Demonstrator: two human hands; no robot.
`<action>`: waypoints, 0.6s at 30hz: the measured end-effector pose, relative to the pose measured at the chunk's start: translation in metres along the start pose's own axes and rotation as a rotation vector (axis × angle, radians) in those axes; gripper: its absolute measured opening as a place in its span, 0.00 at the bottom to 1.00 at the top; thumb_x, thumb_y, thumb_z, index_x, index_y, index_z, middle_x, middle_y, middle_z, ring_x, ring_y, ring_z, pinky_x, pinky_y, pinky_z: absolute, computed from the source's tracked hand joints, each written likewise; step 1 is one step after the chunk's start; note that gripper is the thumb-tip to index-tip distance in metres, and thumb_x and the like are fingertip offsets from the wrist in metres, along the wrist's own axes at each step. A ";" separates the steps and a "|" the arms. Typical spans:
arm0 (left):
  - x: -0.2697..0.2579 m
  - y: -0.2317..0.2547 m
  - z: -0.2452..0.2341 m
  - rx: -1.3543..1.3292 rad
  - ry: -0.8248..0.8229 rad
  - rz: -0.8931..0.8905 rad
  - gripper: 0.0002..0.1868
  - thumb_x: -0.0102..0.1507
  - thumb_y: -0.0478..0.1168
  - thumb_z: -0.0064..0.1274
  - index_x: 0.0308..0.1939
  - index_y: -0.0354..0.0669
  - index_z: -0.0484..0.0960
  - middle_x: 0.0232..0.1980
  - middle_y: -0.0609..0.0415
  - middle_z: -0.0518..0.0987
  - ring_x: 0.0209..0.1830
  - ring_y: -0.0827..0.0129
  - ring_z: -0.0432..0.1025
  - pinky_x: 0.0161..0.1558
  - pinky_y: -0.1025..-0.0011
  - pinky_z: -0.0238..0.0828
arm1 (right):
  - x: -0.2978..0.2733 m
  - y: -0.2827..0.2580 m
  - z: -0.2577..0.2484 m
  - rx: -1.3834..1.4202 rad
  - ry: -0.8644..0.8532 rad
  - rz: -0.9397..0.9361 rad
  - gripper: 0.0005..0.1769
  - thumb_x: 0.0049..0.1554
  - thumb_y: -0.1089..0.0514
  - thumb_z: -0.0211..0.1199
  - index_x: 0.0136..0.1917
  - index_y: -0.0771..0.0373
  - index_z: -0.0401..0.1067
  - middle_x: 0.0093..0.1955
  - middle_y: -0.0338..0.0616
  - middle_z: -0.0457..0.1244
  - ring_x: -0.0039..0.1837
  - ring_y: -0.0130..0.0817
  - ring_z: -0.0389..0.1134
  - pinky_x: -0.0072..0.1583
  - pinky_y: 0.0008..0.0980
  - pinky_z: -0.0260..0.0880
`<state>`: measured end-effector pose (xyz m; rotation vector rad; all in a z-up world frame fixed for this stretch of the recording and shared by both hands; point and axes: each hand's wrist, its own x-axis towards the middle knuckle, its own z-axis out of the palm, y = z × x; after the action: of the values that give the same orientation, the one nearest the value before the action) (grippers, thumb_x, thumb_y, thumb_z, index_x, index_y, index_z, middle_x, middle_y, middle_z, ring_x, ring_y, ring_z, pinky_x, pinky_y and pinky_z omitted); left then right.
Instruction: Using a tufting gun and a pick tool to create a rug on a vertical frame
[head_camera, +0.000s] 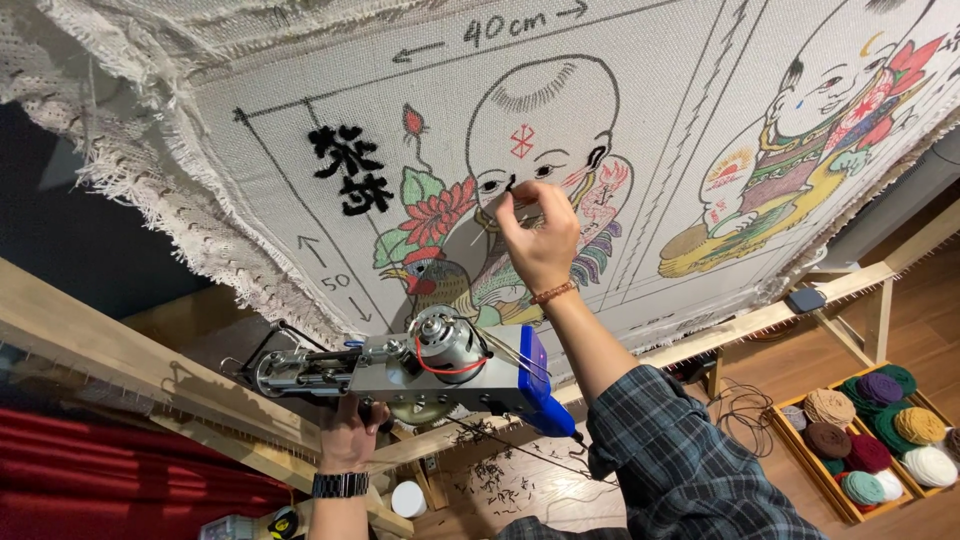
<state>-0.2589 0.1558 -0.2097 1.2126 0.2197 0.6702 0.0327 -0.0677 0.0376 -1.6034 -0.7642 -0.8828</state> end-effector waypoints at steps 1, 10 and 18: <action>0.000 -0.002 -0.004 0.009 -0.092 0.056 0.32 0.78 0.53 0.29 0.18 0.49 0.65 0.11 0.57 0.55 0.09 0.69 0.55 0.28 0.60 0.69 | -0.002 0.001 -0.001 0.022 0.009 -0.038 0.04 0.61 0.59 0.65 0.47 0.61 0.74 0.43 0.43 0.68 0.44 0.31 0.68 0.47 0.27 0.72; 0.001 -0.015 -0.029 1.457 0.047 0.697 0.15 0.57 0.44 0.64 0.34 0.48 0.70 0.15 0.65 0.69 0.17 0.63 0.70 0.25 0.64 0.67 | -0.007 0.006 -0.013 -0.143 -0.047 -0.332 0.11 0.64 0.54 0.64 0.56 0.60 0.79 0.50 0.46 0.71 0.49 0.35 0.69 0.49 0.34 0.71; -0.004 0.006 0.005 -0.216 0.101 -0.140 0.31 0.73 0.52 0.44 0.14 0.54 0.63 0.11 0.57 0.61 0.08 0.69 0.56 0.27 0.60 0.69 | -0.014 0.013 -0.013 -0.048 -0.031 -0.346 0.20 0.64 0.57 0.66 0.68 0.64 0.71 0.53 0.49 0.72 0.52 0.36 0.72 0.56 0.33 0.77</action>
<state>-0.2613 0.1509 -0.2030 0.9485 0.3056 0.6169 0.0345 -0.0833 0.0211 -1.5536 -1.0701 -1.1315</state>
